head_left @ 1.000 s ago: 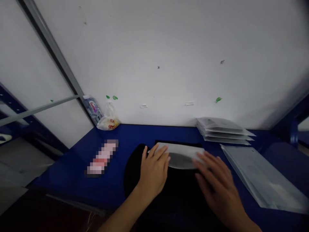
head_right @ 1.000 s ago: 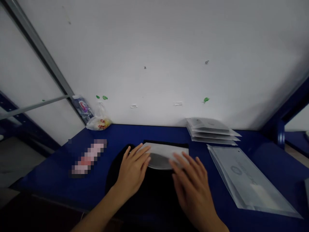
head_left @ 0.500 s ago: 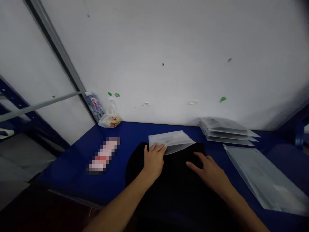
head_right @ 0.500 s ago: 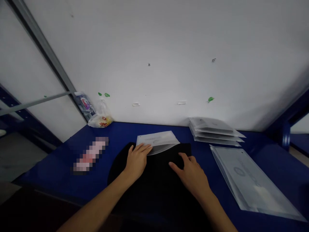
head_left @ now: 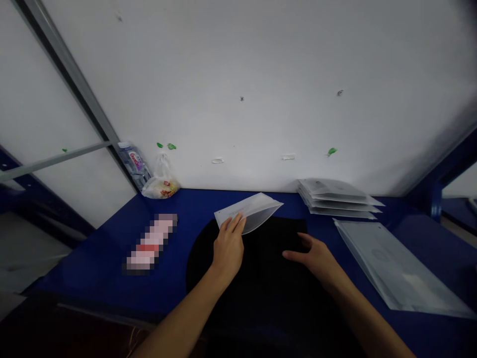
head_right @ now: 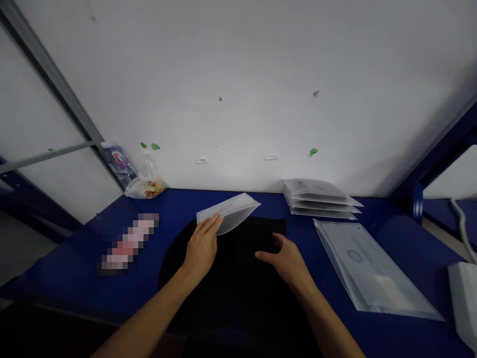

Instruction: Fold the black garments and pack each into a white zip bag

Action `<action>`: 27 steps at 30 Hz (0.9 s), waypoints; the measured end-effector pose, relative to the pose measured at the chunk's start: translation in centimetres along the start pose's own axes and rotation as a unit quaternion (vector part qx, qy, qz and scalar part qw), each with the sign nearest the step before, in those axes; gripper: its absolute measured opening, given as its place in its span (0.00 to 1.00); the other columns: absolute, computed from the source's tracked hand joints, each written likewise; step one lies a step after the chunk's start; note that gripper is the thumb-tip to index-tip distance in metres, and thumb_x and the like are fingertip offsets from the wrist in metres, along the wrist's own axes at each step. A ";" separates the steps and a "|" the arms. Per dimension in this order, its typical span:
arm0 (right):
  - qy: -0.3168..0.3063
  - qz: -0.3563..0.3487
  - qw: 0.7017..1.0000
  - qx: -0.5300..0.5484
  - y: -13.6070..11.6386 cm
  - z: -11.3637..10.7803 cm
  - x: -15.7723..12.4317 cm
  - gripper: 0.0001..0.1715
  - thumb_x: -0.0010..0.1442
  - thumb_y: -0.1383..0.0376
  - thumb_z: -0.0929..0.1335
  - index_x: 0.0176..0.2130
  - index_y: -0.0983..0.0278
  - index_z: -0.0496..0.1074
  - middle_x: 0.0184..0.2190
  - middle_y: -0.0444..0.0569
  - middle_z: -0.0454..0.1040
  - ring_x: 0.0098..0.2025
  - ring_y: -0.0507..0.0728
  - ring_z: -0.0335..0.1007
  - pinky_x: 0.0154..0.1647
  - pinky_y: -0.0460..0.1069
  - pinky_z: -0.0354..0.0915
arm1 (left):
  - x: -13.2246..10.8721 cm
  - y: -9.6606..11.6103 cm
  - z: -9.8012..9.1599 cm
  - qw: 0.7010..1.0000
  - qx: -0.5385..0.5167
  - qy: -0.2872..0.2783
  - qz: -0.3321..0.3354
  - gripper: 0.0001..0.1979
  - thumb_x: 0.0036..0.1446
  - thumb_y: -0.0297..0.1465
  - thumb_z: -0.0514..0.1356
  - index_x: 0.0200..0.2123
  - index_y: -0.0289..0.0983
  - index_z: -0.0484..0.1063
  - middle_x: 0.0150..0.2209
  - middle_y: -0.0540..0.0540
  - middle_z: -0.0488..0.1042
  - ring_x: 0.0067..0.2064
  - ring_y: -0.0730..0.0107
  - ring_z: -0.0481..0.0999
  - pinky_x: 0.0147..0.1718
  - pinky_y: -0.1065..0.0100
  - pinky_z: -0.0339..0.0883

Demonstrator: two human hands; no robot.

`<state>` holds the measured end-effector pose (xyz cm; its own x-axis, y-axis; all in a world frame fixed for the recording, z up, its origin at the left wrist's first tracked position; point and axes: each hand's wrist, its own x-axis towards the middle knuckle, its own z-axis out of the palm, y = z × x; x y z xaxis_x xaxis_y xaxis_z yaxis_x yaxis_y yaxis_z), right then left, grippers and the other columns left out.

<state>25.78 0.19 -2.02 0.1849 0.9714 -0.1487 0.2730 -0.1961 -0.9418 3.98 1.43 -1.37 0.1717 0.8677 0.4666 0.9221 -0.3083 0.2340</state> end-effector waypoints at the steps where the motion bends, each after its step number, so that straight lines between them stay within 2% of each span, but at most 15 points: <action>1: -0.022 0.003 0.999 0.023 -0.2 0.0 -0.1 0.36 0.32 0.60 0.76 0.44 0.63 0.72 0.38 0.53 0.76 0.43 0.65 0.71 0.43 0.55 0.66 | 0.1 -0.1 0.1 1.000 -0.005 0.007 -0.003 0.23 0.57 0.16 0.49 0.54 0.37 0.66 0.56 0.46 0.66 0.56 0.60 0.65 0.50 0.58 0.67; 3: -0.044 -0.005 0.997 0.069 -0.8 -0.1 -0.6 0.28 0.34 0.61 0.76 0.39 0.62 0.73 0.37 0.50 0.77 0.42 0.64 0.72 0.42 0.54 0.67 | 0.2 -0.1 0.1 1.000 -0.015 0.018 -0.010 0.22 0.57 0.17 0.50 0.53 0.35 0.67 0.54 0.44 0.69 0.54 0.61 0.68 0.51 0.58 0.66; 6: -0.047 -0.009 0.988 0.149 -1.9 -0.2 -1.8 0.26 0.37 0.63 0.75 0.40 0.61 0.72 0.38 0.48 0.77 0.41 0.62 0.73 0.42 0.53 0.68 | 0.3 -0.2 0.0 0.999 -0.020 0.027 -0.020 0.21 0.56 0.17 0.50 0.52 0.35 0.68 0.53 0.43 0.70 0.53 0.64 0.69 0.52 0.60 0.66; 10: -0.102 0.078 0.957 0.260 -3.4 -0.1 -3.5 0.24 0.43 0.63 0.73 0.42 0.61 0.70 0.35 0.47 0.78 0.36 0.59 0.75 0.37 0.51 0.70 | 0.3 0.2 -0.4 0.999 -0.013 0.010 -0.040 0.21 0.57 0.19 0.52 0.51 0.38 0.69 0.53 0.47 0.70 0.53 0.66 0.70 0.51 0.63 0.66; 13: -0.127 0.146 0.939 0.283 -4.1 0.8 -3.4 0.19 0.43 0.65 0.73 0.38 0.64 0.71 0.31 0.49 0.78 0.33 0.58 0.76 0.34 0.51 0.70 | 0.3 0.8 -0.7 0.998 -0.011 -0.022 -0.059 0.21 0.57 0.20 0.52 0.51 0.43 0.69 0.54 0.53 0.69 0.53 0.68 0.70 0.49 0.65 0.69; 15: -0.091 0.169 0.934 0.303 -4.1 1.5 -2.6 0.17 0.41 0.67 0.74 0.35 0.66 0.71 0.28 0.51 0.78 0.30 0.59 0.75 0.32 0.51 0.71 | 0.2 1.2 -1.0 0.998 -0.016 -0.035 -0.054 0.23 0.57 0.19 0.52 0.52 0.44 0.68 0.55 0.54 0.67 0.55 0.68 0.69 0.48 0.65 0.69; 18: 0.005 0.163 0.928 0.336 -3.9 2.5 -1.0 0.17 0.41 0.68 0.74 0.34 0.65 0.70 0.26 0.49 0.77 0.30 0.59 0.76 0.32 0.51 0.72 | -0.1 1.7 -1.2 0.999 -0.032 -0.027 -0.025 0.26 0.55 0.17 0.51 0.54 0.42 0.65 0.57 0.52 0.65 0.57 0.67 0.65 0.51 0.64 0.67; 23: 0.089 0.116 0.914 0.378 -3.8 4.0 -0.3 0.19 0.44 0.64 0.72 0.39 0.61 0.68 0.31 0.47 0.78 0.36 0.60 0.76 0.36 0.52 0.73 | -0.4 2.2 -1.0 0.998 -0.056 0.004 0.012 0.37 0.45 0.11 0.49 0.59 0.40 0.59 0.60 0.48 0.60 0.60 0.63 0.61 0.52 0.60 0.67; 25: 0.069 0.107 0.912 0.389 -4.2 4.7 -0.9 0.22 0.43 0.64 0.73 0.40 0.61 0.69 0.33 0.48 0.78 0.37 0.60 0.75 0.36 0.52 0.72 | -0.5 2.2 -0.8 0.998 -0.060 0.002 0.025 0.43 0.41 0.09 0.47 0.61 0.40 0.54 0.62 0.47 0.56 0.62 0.62 0.57 0.52 0.59 0.67; 27: -0.001 0.113 0.909 0.401 -4.5 5.3 -1.4 0.23 0.39 0.67 0.74 0.39 0.64 0.70 0.33 0.50 0.78 0.36 0.61 0.75 0.36 0.53 0.72 | -0.5 2.2 -0.8 0.997 -0.067 -0.005 0.042 0.43 0.41 0.10 0.47 0.62 0.39 0.50 0.63 0.46 0.54 0.63 0.61 0.54 0.53 0.58 0.66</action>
<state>19.24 0.41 0.85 0.1492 0.9187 -0.3656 -0.5476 -0.2311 -0.8042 5.62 0.03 -0.45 0.2507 0.8403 0.4807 0.8500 -0.4287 0.3061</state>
